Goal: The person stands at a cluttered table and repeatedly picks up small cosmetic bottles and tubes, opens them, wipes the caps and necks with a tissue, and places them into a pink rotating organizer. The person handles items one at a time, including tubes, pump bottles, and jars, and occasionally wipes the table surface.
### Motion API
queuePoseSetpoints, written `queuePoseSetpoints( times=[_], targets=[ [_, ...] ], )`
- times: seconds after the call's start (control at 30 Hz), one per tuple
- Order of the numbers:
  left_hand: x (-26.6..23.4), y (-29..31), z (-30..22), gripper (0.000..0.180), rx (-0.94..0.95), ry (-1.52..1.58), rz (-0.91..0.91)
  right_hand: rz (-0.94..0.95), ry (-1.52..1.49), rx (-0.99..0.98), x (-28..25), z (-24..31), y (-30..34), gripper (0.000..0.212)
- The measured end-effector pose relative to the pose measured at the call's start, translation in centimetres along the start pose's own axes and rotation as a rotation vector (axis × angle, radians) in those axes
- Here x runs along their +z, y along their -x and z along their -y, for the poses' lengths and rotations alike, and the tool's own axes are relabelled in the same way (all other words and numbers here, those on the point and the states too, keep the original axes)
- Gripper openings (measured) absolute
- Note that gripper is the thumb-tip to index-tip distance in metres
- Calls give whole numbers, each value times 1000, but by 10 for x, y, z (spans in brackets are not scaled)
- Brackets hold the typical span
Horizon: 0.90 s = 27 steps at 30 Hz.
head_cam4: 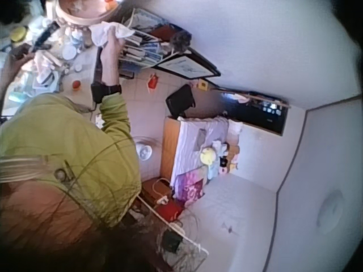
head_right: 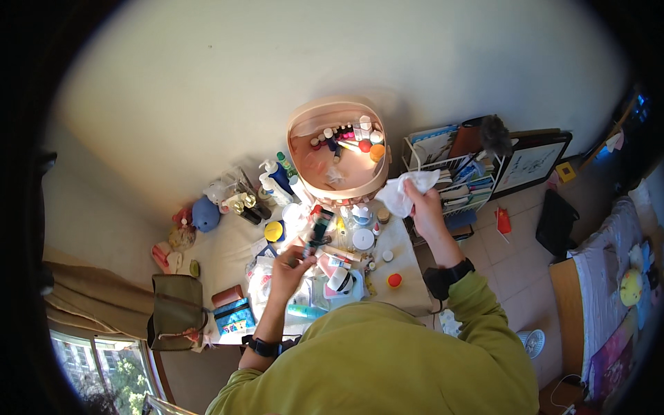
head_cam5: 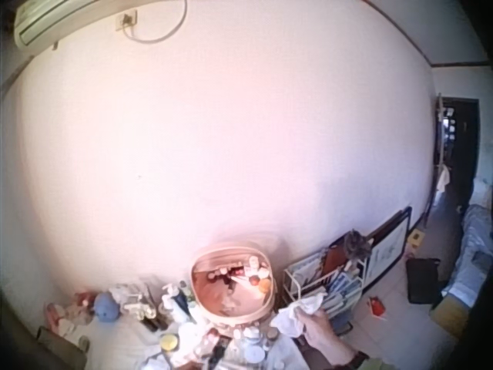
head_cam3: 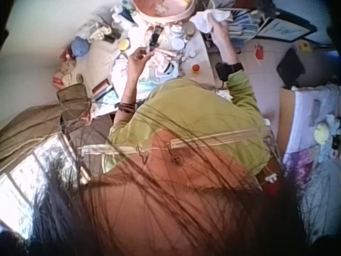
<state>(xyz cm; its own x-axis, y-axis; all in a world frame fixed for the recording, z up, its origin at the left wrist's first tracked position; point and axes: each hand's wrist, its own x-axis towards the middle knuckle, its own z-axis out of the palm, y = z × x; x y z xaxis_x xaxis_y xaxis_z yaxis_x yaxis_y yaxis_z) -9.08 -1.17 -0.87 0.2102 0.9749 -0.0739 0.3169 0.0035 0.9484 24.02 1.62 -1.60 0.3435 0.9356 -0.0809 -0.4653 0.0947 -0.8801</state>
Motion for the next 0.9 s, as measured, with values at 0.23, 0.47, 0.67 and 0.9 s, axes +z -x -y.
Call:
queuePoseSetpoints(
  times=[0.23, 0.47, 0.67, 0.9],
  targets=[
    [15, -4, -12, 26, 365, -344, -202, 561, 167, 341, 58, -55, 73, 21],
    [34, -2, -19, 21, 734, -690, -196, 359, -189, 571, 90, -73, 79, 12],
    [16, -2, -20, 17, 864, -817, -66, 133, -143, 409, 77, -80, 45, 14],
    [-70, -13, 68, 27, 247, -454, -217, 76, -216, 165, 28, -67, 7, 10]
  ],
)
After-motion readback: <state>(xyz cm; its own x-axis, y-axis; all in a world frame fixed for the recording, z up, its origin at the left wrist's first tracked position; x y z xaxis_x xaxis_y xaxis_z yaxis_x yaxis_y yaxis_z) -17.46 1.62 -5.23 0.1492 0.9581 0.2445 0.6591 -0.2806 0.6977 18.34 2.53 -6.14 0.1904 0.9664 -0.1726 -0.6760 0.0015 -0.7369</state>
